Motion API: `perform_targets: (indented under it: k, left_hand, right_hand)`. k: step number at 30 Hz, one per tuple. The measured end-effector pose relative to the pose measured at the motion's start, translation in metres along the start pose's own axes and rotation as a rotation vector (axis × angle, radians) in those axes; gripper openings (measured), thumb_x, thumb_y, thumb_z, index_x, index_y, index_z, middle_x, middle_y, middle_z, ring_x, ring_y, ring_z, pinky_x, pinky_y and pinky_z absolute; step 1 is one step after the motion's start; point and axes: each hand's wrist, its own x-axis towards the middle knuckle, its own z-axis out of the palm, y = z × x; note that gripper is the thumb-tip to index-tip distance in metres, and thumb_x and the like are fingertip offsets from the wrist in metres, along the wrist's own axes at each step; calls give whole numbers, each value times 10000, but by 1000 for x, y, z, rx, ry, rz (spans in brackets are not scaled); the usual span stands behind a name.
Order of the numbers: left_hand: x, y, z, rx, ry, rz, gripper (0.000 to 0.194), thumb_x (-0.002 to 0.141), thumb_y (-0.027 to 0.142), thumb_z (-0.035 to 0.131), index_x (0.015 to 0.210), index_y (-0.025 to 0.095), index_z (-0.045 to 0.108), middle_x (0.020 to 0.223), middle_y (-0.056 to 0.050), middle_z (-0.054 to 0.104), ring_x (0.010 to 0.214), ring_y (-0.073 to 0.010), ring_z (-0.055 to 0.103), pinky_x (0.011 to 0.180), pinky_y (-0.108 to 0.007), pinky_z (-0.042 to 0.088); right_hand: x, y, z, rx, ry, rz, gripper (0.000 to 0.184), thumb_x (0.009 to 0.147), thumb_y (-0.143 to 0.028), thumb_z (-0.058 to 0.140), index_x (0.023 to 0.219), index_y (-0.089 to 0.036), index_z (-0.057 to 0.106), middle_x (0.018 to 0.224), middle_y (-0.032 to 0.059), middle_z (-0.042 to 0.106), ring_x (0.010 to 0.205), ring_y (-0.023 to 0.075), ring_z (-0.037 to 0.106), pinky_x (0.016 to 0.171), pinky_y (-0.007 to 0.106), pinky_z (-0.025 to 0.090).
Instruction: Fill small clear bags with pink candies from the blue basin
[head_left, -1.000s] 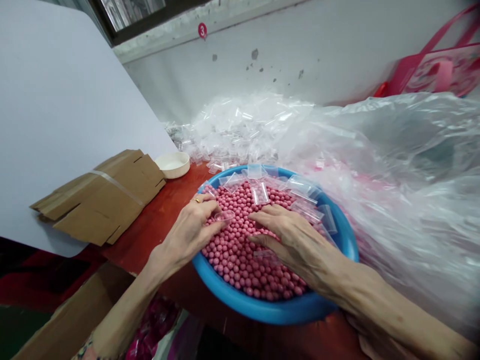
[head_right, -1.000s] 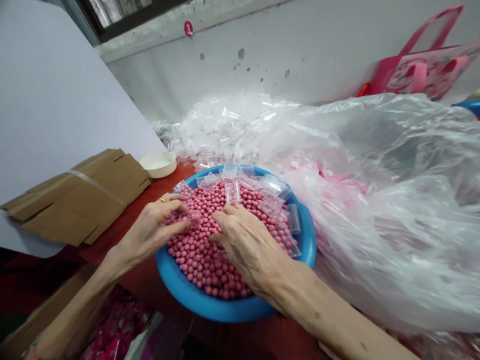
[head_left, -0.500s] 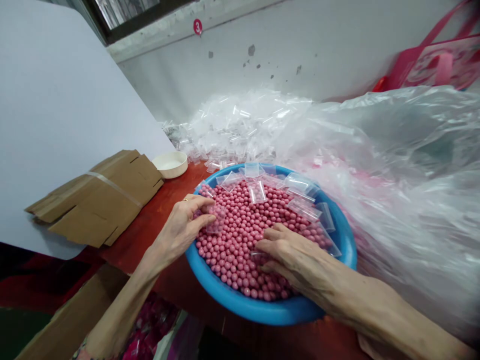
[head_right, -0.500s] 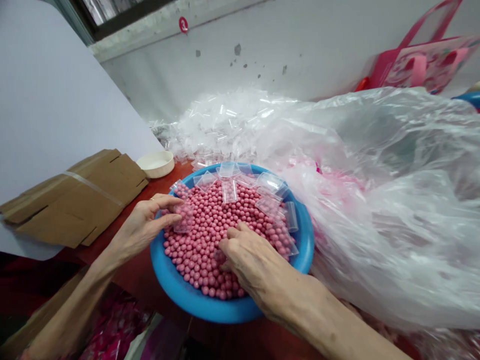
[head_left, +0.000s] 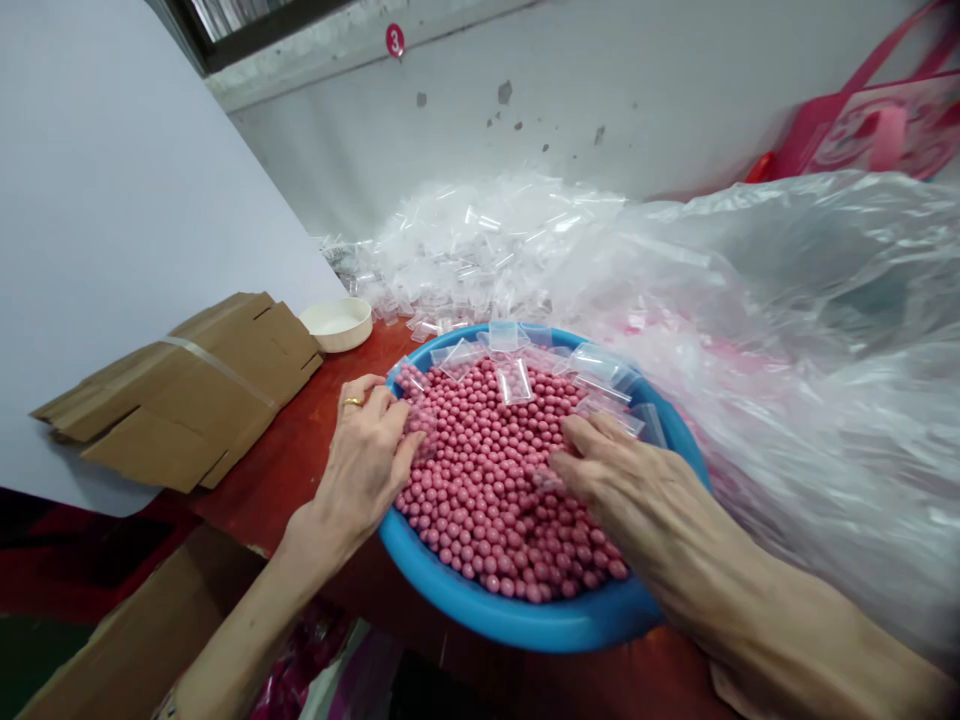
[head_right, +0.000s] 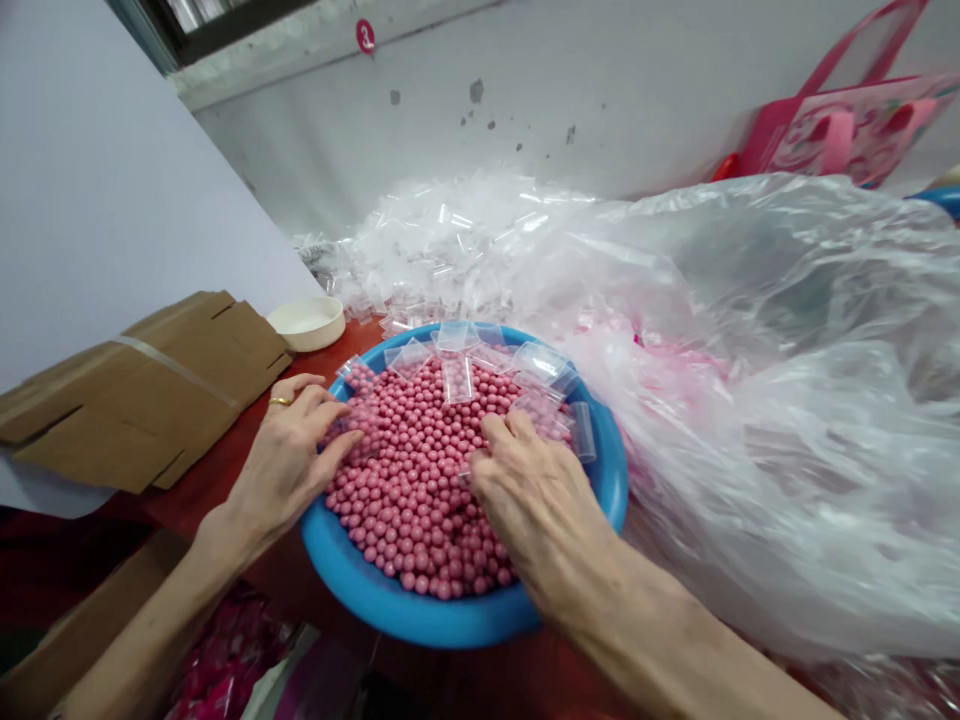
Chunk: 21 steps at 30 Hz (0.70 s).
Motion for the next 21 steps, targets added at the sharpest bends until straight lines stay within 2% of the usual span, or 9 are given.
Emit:
perform_targets:
  k: [3,5,7,9,10,12,15,18,21]
  left_hand:
    - [-5,7,5,150,76,-24,176,848,200,502,751,110,618,887,-148,571,1090,-344,409,969,-576,391]
    - [-6,10,9,228,97,-20,196,851,211,497,724,122,616,862,-139,562,1081,-351,424,960,-592,402]
    - [-7,12,11,273,95,-12,207,846,213,502,711,111,622,842,-141,556,1059,-358,444,953,-595,413]
    - [-7,12,12,287,82,-7,209,838,213,515,730,79,634,844,-157,556,1057,-372,448,954,-598,414]
    - [-7,12,12,284,82,-7,210,837,215,522,761,60,641,853,-167,557,1059,-377,446,953,-600,414]
    - [-8,13,10,243,114,-4,214,842,212,528,847,32,643,872,-176,564,1066,-376,440,945,-596,418]
    - [-11,18,3,83,225,43,179,844,156,539,932,35,637,868,-159,591,1048,-330,451,933,-535,444]
    - [-15,26,-5,-60,308,91,123,825,99,570,922,81,641,864,-122,625,1043,-279,470,940,-460,452]
    - [-19,33,-9,-151,305,91,86,816,96,592,884,131,630,877,-90,644,1047,-254,481,945,-444,452]
  right_hand:
    - [7,-8,13,-237,41,-46,289,793,-29,382,833,-151,640,1049,180,604,957,314,529,679,413,462]
    - [14,-11,22,-182,47,-96,306,794,-13,378,870,-135,648,1094,182,603,1012,310,520,723,408,455]
    - [24,-11,25,-24,-97,-36,272,823,-46,400,792,-147,650,931,127,640,855,239,561,668,342,434]
    - [35,-9,23,147,-240,89,246,824,-73,463,671,-158,635,768,53,617,705,170,546,626,296,387]
    - [40,-7,21,245,-266,149,235,808,-80,507,621,-159,625,720,25,600,669,147,535,616,282,366]
    - [46,-4,16,487,-245,254,156,769,-115,603,630,-165,653,685,-13,597,661,126,536,623,263,354]
    - [46,-1,12,838,-219,379,35,714,-217,698,712,-183,708,614,-42,595,618,117,533,593,244,367]
    - [42,1,9,1087,-231,459,81,696,-244,702,744,-180,715,681,-17,648,676,139,573,612,252,418]
    - [39,1,5,1266,-238,511,152,666,-298,734,734,-167,697,744,9,673,704,140,582,638,259,449]
